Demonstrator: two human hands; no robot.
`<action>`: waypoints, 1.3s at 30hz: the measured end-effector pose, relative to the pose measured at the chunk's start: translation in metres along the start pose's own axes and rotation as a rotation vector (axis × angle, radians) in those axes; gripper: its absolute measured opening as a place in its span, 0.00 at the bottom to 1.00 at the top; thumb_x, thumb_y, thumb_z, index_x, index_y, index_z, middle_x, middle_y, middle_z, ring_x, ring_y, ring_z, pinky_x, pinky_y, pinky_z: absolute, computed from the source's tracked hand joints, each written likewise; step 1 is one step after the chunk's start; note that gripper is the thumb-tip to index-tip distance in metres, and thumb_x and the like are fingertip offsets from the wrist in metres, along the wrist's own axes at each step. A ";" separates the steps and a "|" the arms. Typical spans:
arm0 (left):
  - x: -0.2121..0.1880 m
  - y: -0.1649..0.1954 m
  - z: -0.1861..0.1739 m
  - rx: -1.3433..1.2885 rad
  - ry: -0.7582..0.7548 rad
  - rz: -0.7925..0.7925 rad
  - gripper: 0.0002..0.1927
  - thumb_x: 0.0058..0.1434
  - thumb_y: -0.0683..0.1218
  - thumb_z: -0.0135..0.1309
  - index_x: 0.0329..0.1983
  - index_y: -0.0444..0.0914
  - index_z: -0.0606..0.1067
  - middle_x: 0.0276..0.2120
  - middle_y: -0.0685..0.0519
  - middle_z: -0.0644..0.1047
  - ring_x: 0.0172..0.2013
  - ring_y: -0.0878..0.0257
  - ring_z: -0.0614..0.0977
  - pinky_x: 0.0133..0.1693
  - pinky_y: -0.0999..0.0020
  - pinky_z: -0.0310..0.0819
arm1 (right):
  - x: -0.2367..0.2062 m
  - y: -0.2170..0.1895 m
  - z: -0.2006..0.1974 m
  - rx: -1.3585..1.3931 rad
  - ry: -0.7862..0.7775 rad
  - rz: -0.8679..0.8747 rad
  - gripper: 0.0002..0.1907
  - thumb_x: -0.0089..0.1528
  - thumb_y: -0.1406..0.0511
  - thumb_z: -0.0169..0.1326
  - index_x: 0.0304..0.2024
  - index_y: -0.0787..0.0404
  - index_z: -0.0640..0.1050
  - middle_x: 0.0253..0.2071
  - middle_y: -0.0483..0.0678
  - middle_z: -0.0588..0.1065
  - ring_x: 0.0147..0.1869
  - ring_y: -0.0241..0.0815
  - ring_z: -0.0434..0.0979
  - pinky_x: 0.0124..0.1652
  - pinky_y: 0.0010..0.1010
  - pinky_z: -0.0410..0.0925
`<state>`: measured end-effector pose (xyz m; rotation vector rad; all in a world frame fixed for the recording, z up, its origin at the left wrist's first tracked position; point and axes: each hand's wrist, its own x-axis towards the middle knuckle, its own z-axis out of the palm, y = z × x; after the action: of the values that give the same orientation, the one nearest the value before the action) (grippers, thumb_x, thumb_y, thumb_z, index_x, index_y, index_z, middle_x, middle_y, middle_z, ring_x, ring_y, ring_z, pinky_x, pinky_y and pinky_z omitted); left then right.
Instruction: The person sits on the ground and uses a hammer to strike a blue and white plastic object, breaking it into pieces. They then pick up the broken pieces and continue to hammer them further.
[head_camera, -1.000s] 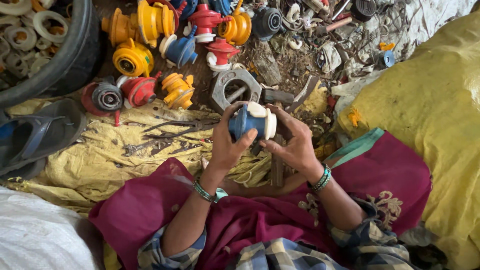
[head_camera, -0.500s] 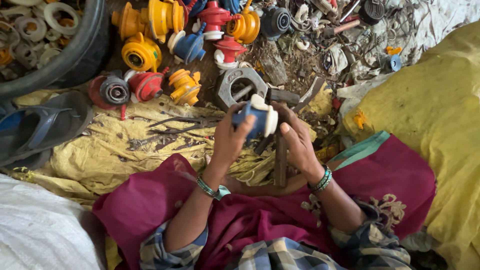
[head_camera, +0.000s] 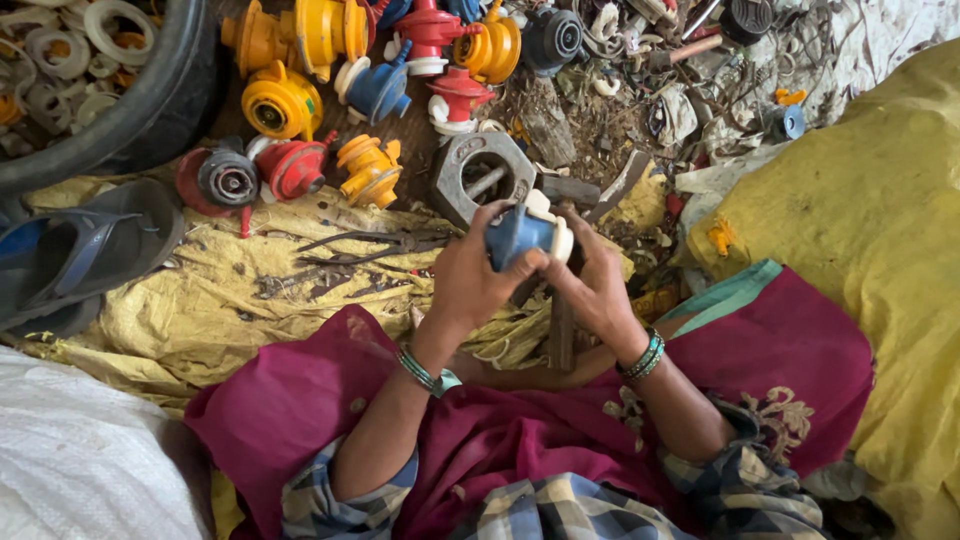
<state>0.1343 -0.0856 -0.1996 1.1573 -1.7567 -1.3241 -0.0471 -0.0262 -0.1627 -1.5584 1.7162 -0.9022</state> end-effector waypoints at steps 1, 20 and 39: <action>-0.001 -0.001 0.000 -0.025 0.010 -0.004 0.39 0.59 0.72 0.55 0.64 0.45 0.68 0.34 0.46 0.83 0.35 0.46 0.87 0.36 0.55 0.79 | -0.001 0.001 0.000 -0.021 -0.005 -0.003 0.36 0.64 0.56 0.60 0.67 0.74 0.68 0.59 0.59 0.77 0.64 0.45 0.76 0.62 0.36 0.68; 0.021 -0.073 0.028 0.025 0.160 -0.118 0.33 0.63 0.64 0.62 0.56 0.35 0.70 0.42 0.38 0.81 0.41 0.45 0.85 0.43 0.55 0.79 | 0.004 0.028 0.012 0.234 -0.078 0.162 0.36 0.69 0.60 0.56 0.72 0.70 0.58 0.70 0.56 0.66 0.72 0.45 0.66 0.67 0.34 0.62; 0.040 -0.074 0.030 0.522 0.044 -0.043 0.45 0.59 0.58 0.65 0.71 0.32 0.59 0.55 0.28 0.70 0.40 0.37 0.83 0.39 0.51 0.81 | -0.071 0.098 0.038 0.380 0.136 0.715 0.30 0.64 0.57 0.59 0.63 0.66 0.66 0.49 0.49 0.75 0.49 0.41 0.76 0.44 0.31 0.71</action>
<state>0.1109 -0.1181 -0.2795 1.4908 -2.1229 -0.8710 -0.0634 0.0478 -0.2642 -0.5726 1.8616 -0.8859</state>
